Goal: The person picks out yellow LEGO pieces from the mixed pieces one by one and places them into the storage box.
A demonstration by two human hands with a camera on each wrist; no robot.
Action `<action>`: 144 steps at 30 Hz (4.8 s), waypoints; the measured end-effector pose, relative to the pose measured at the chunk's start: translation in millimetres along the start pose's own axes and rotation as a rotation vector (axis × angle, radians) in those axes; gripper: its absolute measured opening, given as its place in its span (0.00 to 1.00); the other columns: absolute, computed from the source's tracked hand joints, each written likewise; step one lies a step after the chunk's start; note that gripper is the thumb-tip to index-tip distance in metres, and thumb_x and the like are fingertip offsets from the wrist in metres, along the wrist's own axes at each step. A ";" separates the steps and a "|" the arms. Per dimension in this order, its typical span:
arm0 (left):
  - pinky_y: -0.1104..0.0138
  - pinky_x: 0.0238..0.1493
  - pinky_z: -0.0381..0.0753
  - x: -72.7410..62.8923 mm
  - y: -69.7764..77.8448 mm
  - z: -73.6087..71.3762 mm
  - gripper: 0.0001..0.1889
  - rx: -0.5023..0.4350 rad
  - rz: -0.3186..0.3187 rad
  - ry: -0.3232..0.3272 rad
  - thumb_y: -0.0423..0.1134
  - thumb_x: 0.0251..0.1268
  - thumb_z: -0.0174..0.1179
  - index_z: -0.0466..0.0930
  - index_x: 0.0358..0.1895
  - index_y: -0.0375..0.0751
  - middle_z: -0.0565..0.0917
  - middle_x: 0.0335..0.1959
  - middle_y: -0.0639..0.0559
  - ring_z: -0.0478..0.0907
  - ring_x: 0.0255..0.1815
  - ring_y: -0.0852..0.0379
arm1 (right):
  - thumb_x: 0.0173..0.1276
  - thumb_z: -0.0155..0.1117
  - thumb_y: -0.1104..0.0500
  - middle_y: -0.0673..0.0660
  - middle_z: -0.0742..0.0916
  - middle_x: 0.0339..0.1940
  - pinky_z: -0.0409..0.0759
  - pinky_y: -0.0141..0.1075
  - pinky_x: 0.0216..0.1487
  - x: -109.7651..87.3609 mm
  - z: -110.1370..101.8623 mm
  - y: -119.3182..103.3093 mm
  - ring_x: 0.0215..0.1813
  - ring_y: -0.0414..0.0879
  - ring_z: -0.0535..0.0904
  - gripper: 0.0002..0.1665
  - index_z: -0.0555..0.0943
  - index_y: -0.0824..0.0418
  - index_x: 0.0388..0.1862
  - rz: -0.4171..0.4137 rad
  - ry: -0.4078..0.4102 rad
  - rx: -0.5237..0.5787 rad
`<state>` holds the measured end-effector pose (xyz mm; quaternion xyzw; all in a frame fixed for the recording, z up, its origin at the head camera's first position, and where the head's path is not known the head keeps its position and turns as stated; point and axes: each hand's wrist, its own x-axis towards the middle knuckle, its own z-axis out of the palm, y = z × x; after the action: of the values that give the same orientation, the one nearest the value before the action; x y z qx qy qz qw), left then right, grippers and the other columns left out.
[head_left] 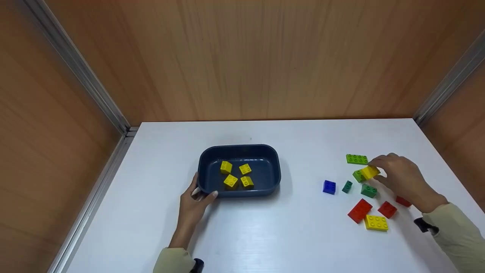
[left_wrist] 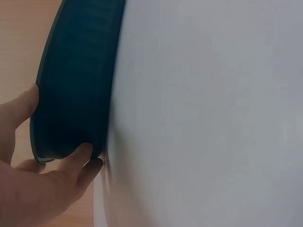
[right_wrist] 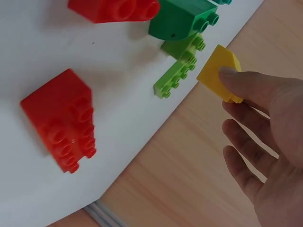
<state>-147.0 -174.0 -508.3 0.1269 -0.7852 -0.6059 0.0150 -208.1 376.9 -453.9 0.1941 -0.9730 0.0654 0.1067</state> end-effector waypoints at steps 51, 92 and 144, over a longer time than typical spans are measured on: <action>0.46 0.73 0.75 -2.4 0.5 -2.0 0.49 0.014 0.010 -0.006 0.37 0.68 0.72 0.52 0.86 0.44 0.64 0.81 0.32 0.70 0.75 0.29 | 0.57 0.84 0.69 0.58 0.92 0.50 0.88 0.50 0.57 107.1 0.1 -126.3 0.53 0.57 0.86 0.23 0.91 0.61 0.53 -0.255 0.015 0.065; 0.46 0.74 0.74 -3.5 1.5 -0.4 0.49 0.021 0.007 0.006 0.36 0.67 0.72 0.53 0.86 0.43 0.64 0.80 0.30 0.69 0.76 0.28 | 0.66 0.79 0.64 0.56 0.92 0.51 0.87 0.43 0.56 156.7 27.0 -209.4 0.51 0.52 0.85 0.17 0.91 0.60 0.54 -0.466 -0.101 0.011; 0.48 0.72 0.76 -4.7 3.8 4.8 0.49 0.008 -0.022 0.002 0.36 0.67 0.72 0.53 0.86 0.44 0.65 0.80 0.32 0.71 0.75 0.30 | 0.74 0.72 0.63 0.60 0.93 0.46 0.87 0.46 0.60 192.0 56.2 -241.6 0.43 0.52 0.86 0.14 0.90 0.64 0.55 -0.423 -0.391 -0.033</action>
<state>-143.9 -167.5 -505.3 0.1364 -0.7861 -0.6028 0.0085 -296.8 76.2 -442.8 0.4001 -0.9138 -0.0127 -0.0683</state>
